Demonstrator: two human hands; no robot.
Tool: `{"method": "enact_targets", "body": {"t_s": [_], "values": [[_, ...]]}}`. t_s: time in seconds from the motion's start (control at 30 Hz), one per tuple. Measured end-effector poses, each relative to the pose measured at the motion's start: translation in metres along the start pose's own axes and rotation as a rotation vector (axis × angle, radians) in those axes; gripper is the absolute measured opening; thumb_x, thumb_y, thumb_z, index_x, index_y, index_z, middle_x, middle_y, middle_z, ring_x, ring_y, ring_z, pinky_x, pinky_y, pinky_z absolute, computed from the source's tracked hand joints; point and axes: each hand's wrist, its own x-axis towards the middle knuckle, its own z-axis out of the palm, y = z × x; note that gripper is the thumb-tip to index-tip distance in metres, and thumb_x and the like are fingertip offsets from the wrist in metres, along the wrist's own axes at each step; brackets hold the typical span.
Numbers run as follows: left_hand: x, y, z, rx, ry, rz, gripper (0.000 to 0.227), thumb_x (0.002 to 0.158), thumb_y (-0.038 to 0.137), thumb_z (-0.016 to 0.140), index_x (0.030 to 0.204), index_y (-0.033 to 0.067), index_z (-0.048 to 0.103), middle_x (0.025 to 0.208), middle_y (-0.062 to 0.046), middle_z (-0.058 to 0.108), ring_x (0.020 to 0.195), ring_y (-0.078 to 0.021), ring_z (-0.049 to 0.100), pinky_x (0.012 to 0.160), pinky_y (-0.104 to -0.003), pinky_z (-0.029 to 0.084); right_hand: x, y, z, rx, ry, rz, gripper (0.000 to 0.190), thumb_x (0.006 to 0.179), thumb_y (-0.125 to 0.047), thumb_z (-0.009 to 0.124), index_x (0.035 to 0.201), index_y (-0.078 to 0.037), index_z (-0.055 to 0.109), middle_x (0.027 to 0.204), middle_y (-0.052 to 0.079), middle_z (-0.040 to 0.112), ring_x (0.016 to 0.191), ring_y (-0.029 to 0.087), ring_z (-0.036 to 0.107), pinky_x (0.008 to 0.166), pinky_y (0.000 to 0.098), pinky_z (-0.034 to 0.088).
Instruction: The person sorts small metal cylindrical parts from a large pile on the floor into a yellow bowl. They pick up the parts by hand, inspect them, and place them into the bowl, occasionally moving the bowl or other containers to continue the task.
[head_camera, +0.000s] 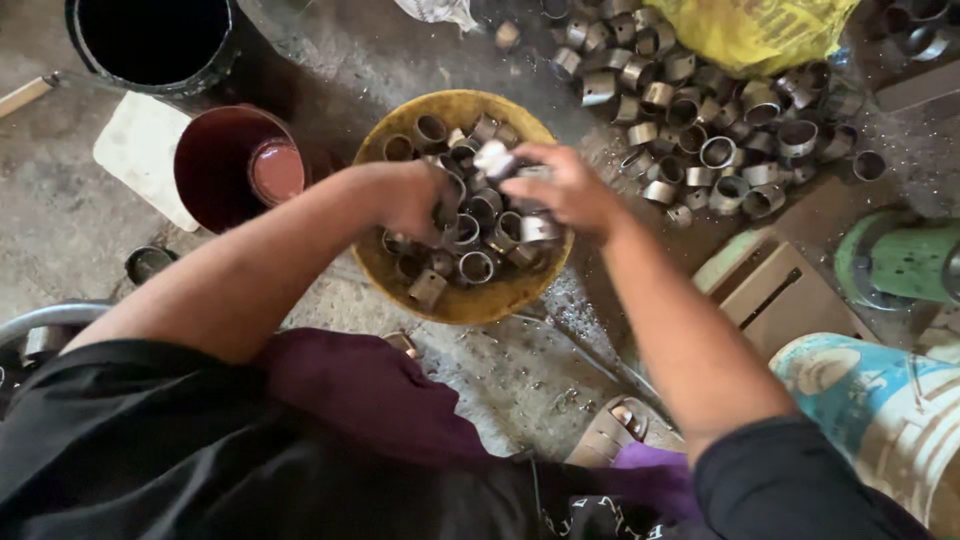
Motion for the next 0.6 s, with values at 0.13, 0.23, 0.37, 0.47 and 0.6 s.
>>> {"method": "enact_targets", "body": {"t_s": [0.13,0.23,0.37,0.47,0.6], "values": [[-0.016,0.001,0.015,0.057,-0.073,0.014,0.036,0.071,0.045,0.08,0.088,0.014,0.081,0.087,-0.011,0.076,0.082,-0.0311,0.072,0.077,-0.043,0.057,0.036,-0.018,0.049,-0.333,0.075,-0.07,0.045,0.082,-0.036,0.081,0.116,-0.008,0.072,0.099,0.005,0.075,0.09,0.015,0.07,0.081,0.03,0.056],[-0.021,-0.001,0.016,0.035,-0.198,-0.012,0.039,0.065,0.046,0.082,0.088,0.0143,0.078,0.085,-0.012,0.076,0.081,-0.0318,0.071,0.075,-0.045,0.056,0.044,-0.022,0.056,-0.6,0.083,-0.214,0.044,0.082,-0.037,0.084,0.113,-0.008,0.074,0.099,0.011,0.077,0.091,0.021,0.073,0.082,0.0333,0.056],[-0.014,-0.026,0.039,0.17,-0.358,0.056,0.038,0.078,0.048,0.072,0.084,0.0112,0.079,0.082,-0.013,0.076,0.078,-0.0322,0.073,0.075,-0.044,0.056,0.042,-0.025,0.041,-0.62,0.199,-0.055,0.044,0.08,-0.038,0.081,0.113,-0.009,0.073,0.102,0.013,0.077,0.092,0.027,0.076,0.082,0.0367,0.06],[-0.011,-0.041,0.06,0.377,-0.165,0.193,0.036,0.088,0.047,0.071,0.086,0.0128,0.082,0.088,-0.012,0.075,0.084,-0.0358,0.07,0.078,-0.046,0.056,0.043,-0.017,0.033,-0.767,0.225,-0.058,0.052,0.082,-0.042,0.083,0.12,-0.009,0.071,0.106,0.018,0.075,0.096,0.032,0.074,0.086,0.0395,0.058],[-0.011,-0.022,0.056,0.092,-0.376,-0.206,0.037,0.074,0.039,0.078,0.102,0.0151,0.077,0.085,-0.011,0.078,0.084,-0.0302,0.075,0.077,-0.044,0.06,0.042,0.011,0.035,-0.83,0.104,-0.019,0.054,0.09,-0.043,0.081,0.134,-0.014,0.069,0.11,0.024,0.072,0.1,0.037,0.07,0.088,0.0427,0.054]]}}
